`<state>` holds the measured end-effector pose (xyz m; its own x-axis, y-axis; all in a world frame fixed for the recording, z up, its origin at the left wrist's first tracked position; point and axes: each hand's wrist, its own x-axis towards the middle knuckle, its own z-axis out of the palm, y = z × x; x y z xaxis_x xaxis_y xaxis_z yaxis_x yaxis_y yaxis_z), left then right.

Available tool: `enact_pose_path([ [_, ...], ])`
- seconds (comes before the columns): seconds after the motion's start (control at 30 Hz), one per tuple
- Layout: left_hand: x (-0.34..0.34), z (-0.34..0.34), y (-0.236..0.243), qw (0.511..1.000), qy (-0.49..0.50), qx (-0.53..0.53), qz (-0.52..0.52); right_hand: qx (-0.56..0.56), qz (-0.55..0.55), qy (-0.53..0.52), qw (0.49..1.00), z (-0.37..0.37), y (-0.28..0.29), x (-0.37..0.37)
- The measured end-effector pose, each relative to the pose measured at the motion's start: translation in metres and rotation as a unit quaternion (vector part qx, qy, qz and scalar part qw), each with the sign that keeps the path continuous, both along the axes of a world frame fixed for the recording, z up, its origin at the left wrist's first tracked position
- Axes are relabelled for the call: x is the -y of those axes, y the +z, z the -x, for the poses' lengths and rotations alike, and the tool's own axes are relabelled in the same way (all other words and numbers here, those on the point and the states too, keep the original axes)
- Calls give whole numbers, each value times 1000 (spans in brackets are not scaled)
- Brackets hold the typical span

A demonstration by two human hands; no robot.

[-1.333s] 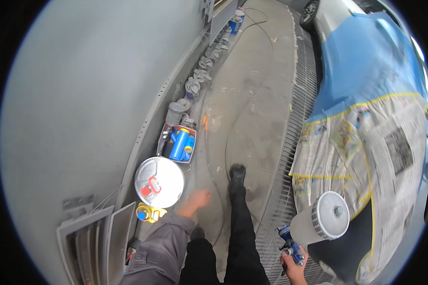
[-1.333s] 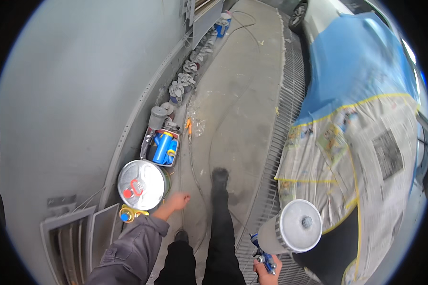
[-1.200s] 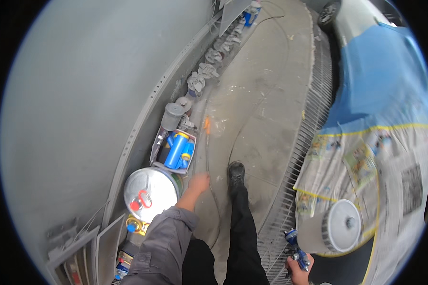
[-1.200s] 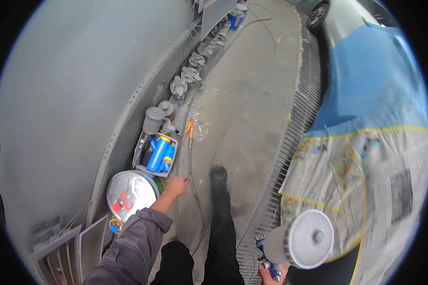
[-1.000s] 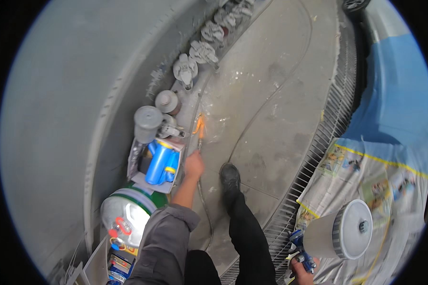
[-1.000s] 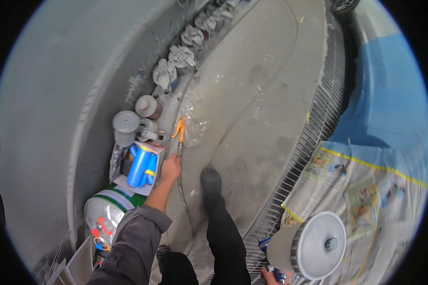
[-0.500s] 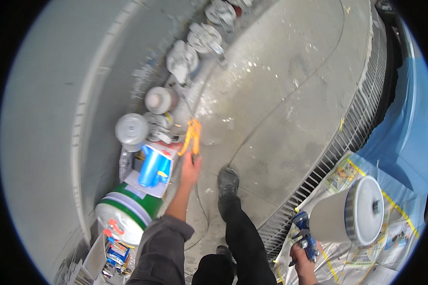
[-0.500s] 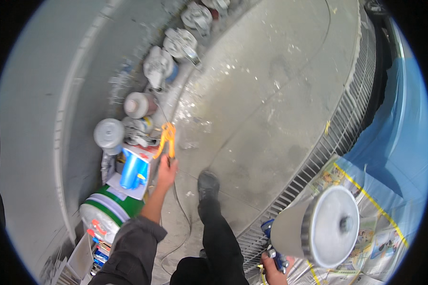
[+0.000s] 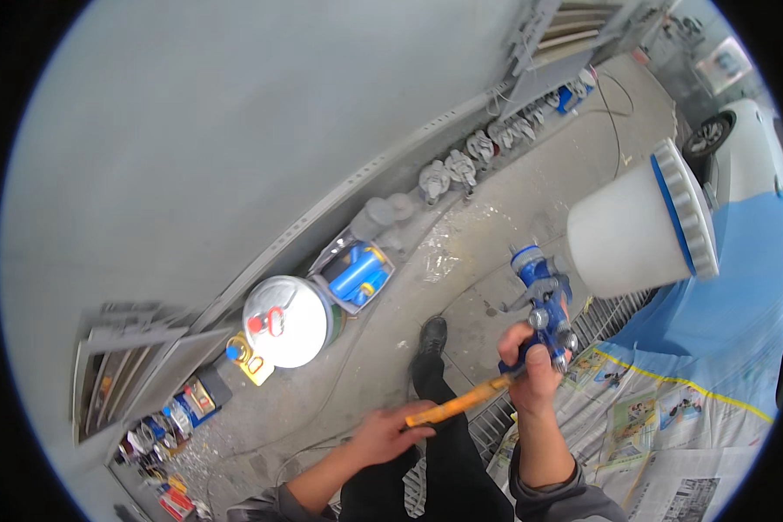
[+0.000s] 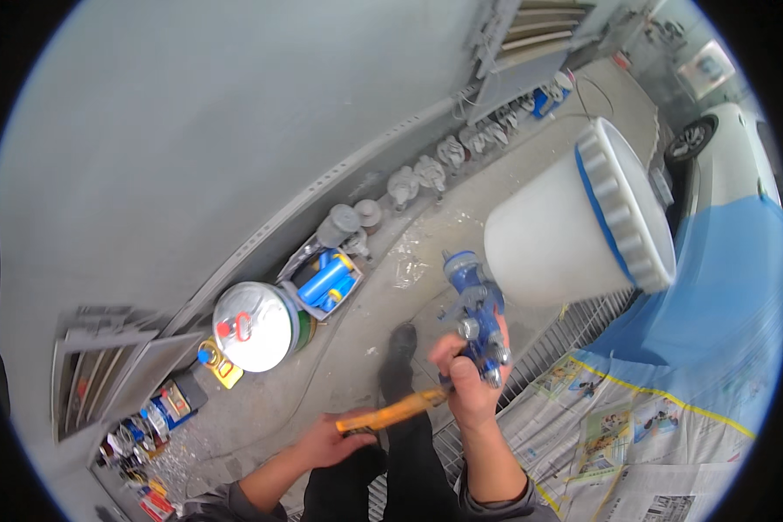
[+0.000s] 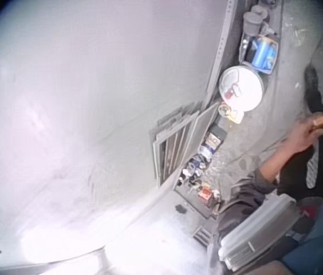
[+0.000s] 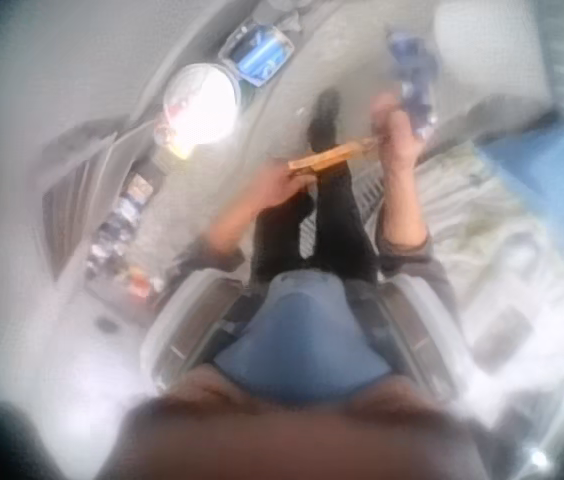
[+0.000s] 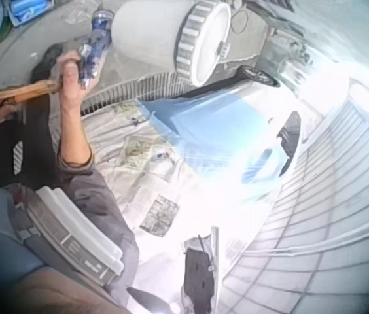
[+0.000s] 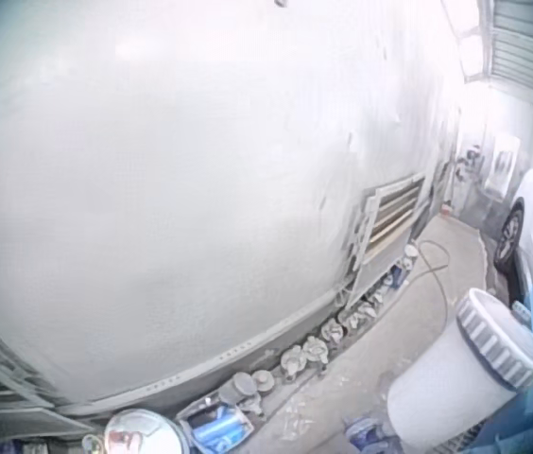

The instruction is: The person prepares a spray gun and applies black paint to the front bumper of a car in a paint booth. They wipe the gun with a cloth, spray the bumper in multiple passes, then set the gun down and handle paint cans and a stir stick.

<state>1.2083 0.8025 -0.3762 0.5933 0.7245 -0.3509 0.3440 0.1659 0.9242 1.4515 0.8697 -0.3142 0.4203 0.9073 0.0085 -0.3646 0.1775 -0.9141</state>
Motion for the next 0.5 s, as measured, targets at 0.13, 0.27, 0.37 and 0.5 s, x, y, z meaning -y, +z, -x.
enact_pose_path([
  [0.13,74,21,49,989,25,74,-124,67,100,20,993,35,55,66],
  [0.27,113,43,92,994,1,55,-95,77,87,25,993,64,97,97],
  [0.37,145,46,87,996,35,32,-72,91,112,70,987,85,112,106],
  [0.5,159,40,102,977,188,94,-31,81,125,133,980,103,114,95],
])
